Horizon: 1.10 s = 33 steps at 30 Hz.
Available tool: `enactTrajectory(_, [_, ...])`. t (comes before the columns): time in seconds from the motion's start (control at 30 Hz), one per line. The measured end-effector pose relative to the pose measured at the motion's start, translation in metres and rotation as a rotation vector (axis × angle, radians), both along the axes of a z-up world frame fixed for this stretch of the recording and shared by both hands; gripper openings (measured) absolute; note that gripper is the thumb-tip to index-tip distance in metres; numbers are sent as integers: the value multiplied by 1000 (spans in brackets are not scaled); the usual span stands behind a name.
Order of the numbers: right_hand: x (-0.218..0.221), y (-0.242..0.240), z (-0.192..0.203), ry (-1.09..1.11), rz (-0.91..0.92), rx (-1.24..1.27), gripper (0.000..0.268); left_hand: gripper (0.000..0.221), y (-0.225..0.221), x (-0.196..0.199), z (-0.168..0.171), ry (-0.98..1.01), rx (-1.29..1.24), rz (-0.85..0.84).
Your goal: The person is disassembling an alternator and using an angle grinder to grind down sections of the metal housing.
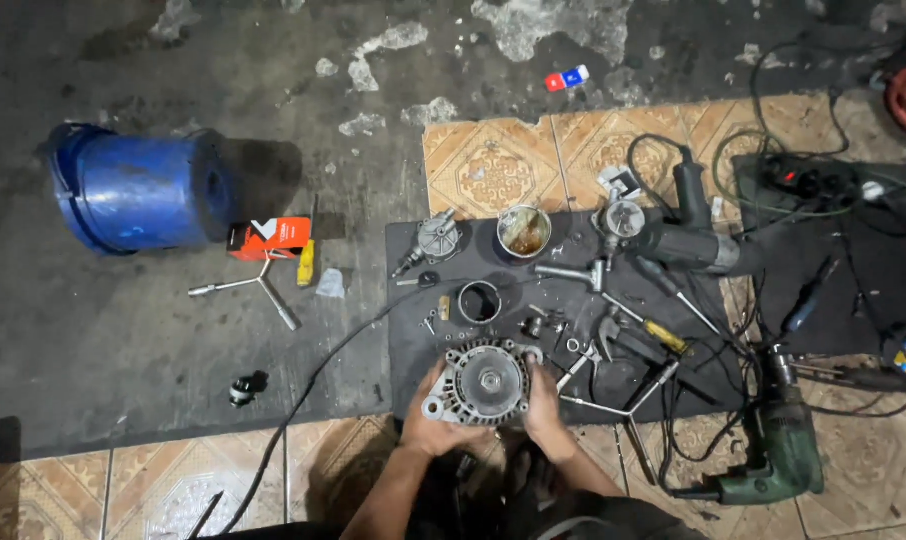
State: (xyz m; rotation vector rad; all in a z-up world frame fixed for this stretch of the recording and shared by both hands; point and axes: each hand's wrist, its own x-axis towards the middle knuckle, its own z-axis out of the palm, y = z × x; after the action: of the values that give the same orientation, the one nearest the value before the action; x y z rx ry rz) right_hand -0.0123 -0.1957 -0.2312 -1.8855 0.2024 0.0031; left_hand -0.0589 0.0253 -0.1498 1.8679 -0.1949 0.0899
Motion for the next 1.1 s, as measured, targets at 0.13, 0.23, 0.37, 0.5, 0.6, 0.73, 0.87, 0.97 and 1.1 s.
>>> enactTrajectory(0.13, [-22,-27,-94,-345,185,-465,65,124,-11,-22,-80,337,-923,-5])
enactTrajectory(0.23, [-6,-19,-78,-341,196,-406,60,125,-8,-14,-74,289,-859,20])
enactTrajectory(0.37, [-15,-16,-63,-242,203,-288,51,129,-11,-27,-74,274,-730,74])
enactTrajectory(0.5, [-24,-17,-55,-152,217,-168,45,133,-6,-33,-74,249,-600,133])
enactTrajectory(0.6, [-31,-17,-46,-70,226,-84,42,135,-5,-34,-69,254,-509,177])
enactTrajectory(0.73, [-25,-4,-15,-11,208,-16,40,137,-3,-25,-52,241,-430,186])
enactTrajectory(0.87, [-12,10,14,26,161,90,42,141,2,-16,-44,173,-308,172])
enactTrajectory(0.97, [-9,20,33,83,122,167,44,144,5,-14,-40,162,-225,162])
enactTrajectory(1.1, [-6,27,63,145,72,291,51,148,9,-20,-35,118,-98,152])
